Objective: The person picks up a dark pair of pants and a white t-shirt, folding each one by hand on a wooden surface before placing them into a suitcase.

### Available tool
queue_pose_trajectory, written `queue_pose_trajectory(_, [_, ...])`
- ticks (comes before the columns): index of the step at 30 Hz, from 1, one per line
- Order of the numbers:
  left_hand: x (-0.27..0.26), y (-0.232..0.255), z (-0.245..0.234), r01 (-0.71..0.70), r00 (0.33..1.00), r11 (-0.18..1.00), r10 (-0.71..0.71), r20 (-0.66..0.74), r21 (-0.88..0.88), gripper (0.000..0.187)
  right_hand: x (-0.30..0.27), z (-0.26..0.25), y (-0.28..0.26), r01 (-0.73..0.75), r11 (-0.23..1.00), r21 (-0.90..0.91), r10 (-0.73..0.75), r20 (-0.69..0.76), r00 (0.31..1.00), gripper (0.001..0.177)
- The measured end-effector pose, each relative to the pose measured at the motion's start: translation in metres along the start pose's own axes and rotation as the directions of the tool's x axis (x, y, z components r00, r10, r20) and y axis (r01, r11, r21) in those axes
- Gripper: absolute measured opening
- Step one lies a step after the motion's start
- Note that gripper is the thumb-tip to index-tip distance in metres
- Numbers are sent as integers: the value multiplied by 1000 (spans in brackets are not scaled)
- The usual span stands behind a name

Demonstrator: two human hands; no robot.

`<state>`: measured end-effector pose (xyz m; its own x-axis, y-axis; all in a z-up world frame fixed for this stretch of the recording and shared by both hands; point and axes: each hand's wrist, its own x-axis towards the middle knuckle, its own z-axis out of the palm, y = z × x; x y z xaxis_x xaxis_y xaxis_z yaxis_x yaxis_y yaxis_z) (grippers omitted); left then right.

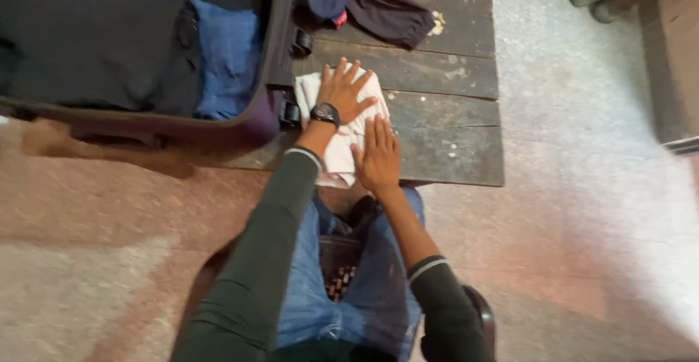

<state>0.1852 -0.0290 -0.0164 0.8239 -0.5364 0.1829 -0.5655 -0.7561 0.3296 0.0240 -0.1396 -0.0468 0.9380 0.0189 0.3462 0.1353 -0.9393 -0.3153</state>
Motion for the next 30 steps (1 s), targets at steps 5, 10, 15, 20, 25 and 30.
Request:
queue_pose_trajectory(5, [-16,32,-13,24,998,993,-17,-65,113,73,-9,-4,3,-44,998,-52,46,26,999,69])
queue_pose_trajectory(10, [-124,56,-15,354,799,902,-429,-421,-247,64,-8,-3,0,-8,997,-73,8,1,1000,70])
queue_pose_trajectory(15, [-169,71,16,439,640,785,-614,-462,-436,71,-9,-10,1,-1,999,-41,1,5,1000,72])
queue_pose_trajectory(20, [-112,33,24,578,548,460,-831,-97,-674,106,-14,-10,7,71,995,-72,-70,6,998,65])
queue_pose_trajectory(25, [-97,16,11,659,501,264,-853,148,-705,93,-18,23,35,82,907,414,37,-273,961,64])
queue_pose_trajectory(30, [-99,22,31,625,502,279,-859,101,-729,83,-28,31,56,46,586,809,428,-357,830,74])
